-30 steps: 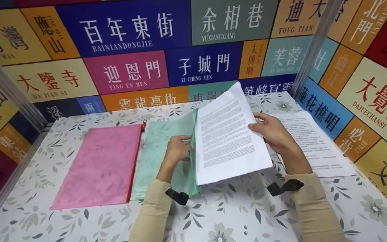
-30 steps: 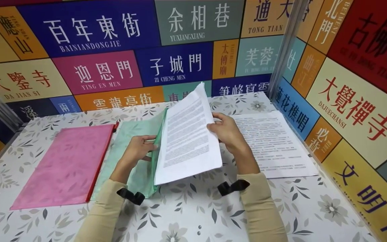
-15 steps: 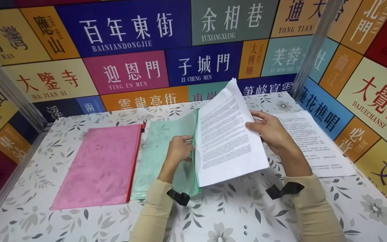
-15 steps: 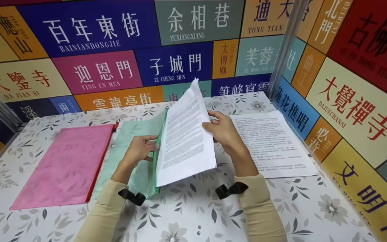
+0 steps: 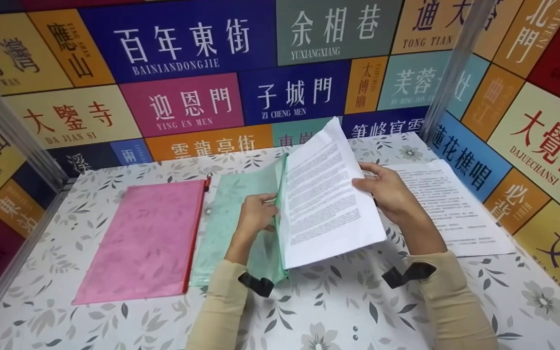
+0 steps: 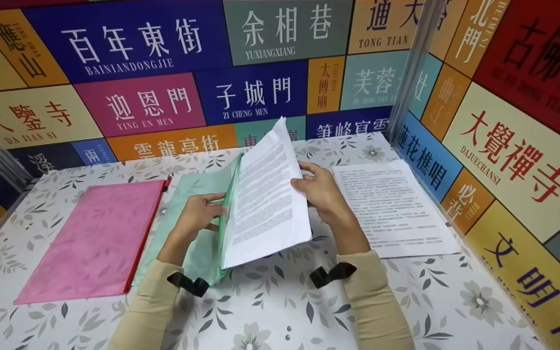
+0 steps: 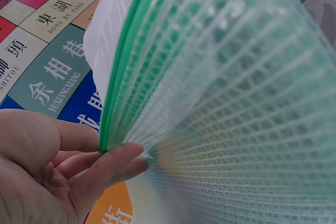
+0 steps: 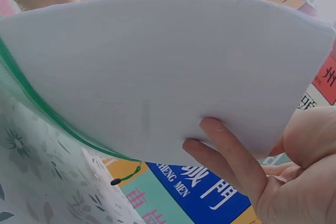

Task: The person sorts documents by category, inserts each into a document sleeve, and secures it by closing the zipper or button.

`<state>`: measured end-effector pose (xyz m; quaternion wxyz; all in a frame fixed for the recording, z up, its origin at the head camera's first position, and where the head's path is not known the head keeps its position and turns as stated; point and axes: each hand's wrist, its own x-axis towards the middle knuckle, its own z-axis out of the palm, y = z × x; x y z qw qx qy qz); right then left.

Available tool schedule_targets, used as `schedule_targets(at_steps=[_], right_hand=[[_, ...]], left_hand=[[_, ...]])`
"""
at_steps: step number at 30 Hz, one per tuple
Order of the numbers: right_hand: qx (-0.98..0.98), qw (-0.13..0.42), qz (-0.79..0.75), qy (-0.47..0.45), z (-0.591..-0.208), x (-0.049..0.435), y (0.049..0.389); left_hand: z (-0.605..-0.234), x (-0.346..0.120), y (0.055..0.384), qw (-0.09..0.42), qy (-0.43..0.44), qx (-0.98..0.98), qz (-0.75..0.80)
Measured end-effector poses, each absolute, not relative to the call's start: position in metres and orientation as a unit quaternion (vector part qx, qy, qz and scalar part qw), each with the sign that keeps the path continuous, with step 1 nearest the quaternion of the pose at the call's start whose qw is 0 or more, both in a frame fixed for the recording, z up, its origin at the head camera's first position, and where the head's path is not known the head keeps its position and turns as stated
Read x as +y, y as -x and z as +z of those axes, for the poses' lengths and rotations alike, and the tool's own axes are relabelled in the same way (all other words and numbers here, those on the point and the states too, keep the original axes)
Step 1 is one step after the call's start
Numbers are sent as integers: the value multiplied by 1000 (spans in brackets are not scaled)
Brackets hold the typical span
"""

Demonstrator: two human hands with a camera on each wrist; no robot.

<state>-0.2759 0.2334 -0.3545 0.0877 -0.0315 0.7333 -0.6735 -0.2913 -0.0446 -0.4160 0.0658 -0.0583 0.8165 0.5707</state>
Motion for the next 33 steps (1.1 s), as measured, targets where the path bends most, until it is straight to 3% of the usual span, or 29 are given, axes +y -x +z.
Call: schedule_targets(at_steps=[20, 33], right_hand=[[760, 56, -647, 32, -340, 218, 259], [728, 74, -680, 37, -358, 217, 273]], left_hand=[[-417, -29, 284, 52, 30, 844, 533], [-410, -36, 284, 59, 52, 820, 566]])
